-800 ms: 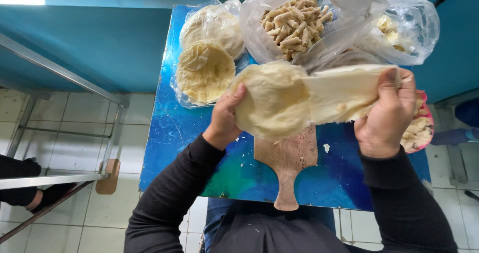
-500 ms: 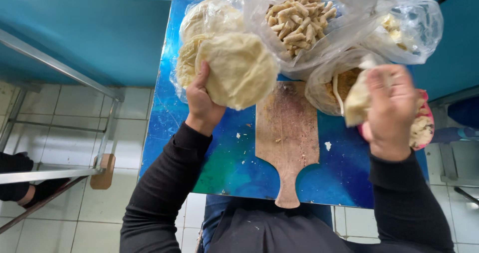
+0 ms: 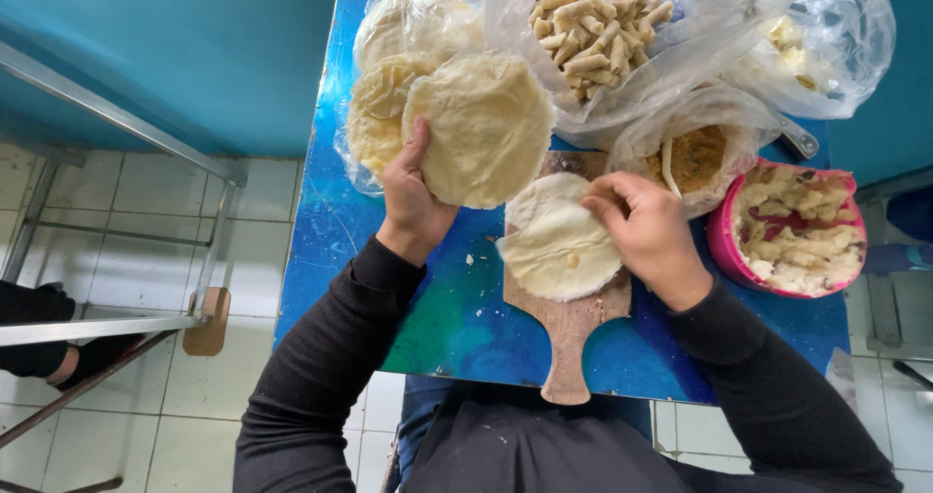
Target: The person stretches and thins a round piece of dough by hand, pulling its edges outward and rotating it over a wooden paddle on a small blue table. They repeatedly stretch the dough wider, lay it over a dough base on the paddle, and press and shape it to form a flat round crust.
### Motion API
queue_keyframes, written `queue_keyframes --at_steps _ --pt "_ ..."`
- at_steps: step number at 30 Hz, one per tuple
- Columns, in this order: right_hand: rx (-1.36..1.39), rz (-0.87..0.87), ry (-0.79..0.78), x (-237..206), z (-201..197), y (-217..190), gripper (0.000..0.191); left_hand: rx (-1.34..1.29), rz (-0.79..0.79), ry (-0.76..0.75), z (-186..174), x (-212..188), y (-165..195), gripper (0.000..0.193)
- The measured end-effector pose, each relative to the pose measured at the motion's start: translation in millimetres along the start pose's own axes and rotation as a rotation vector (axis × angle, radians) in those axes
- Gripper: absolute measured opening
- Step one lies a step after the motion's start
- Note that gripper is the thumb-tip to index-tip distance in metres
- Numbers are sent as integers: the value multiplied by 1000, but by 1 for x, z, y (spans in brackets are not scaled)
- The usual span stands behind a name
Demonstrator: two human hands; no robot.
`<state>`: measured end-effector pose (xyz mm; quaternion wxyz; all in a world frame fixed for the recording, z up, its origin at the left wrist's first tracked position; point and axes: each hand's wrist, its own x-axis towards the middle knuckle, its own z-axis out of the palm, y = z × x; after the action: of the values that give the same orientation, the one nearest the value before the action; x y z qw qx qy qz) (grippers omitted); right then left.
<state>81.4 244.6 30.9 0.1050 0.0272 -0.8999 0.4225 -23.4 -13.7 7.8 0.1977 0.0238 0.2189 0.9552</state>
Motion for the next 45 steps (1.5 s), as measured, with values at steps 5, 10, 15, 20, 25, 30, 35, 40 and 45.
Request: queue_keyframes --at_steps 5,10,15,20,25,30,35,40,45 --pt "-223 -61 88 0 -13 -19 34 16 -10 -14 1 -4 -9 48" --pt "-339 -270 139 -12 -19 -29 22 0 -110 3 2 -19 -32 49" --pt "-211 -303 -260 -9 -9 -19 23 63 -131 -31 4 -25 -39 49" --pt "-139 -208 -318 -21 2 -22 21 60 -85 -47 5 -22 -32 50" --pt "-96 -181 -294 -20 0 -28 22 67 -106 -34 9 -22 -36 50" --pt "-77 -118 104 -24 -7 -40 15 60 -193 -71 13 -25 -43 56" --pt "-93 -505 97 -20 -5 -49 29 11 -369 -117 20 -42 -71 66" --pt "-54 -486 9 -20 2 -51 24 6 -399 -169 17 -47 -77 77" --pt "23 -398 -14 -22 2 -50 21 62 -362 -240 13 -52 -80 87"
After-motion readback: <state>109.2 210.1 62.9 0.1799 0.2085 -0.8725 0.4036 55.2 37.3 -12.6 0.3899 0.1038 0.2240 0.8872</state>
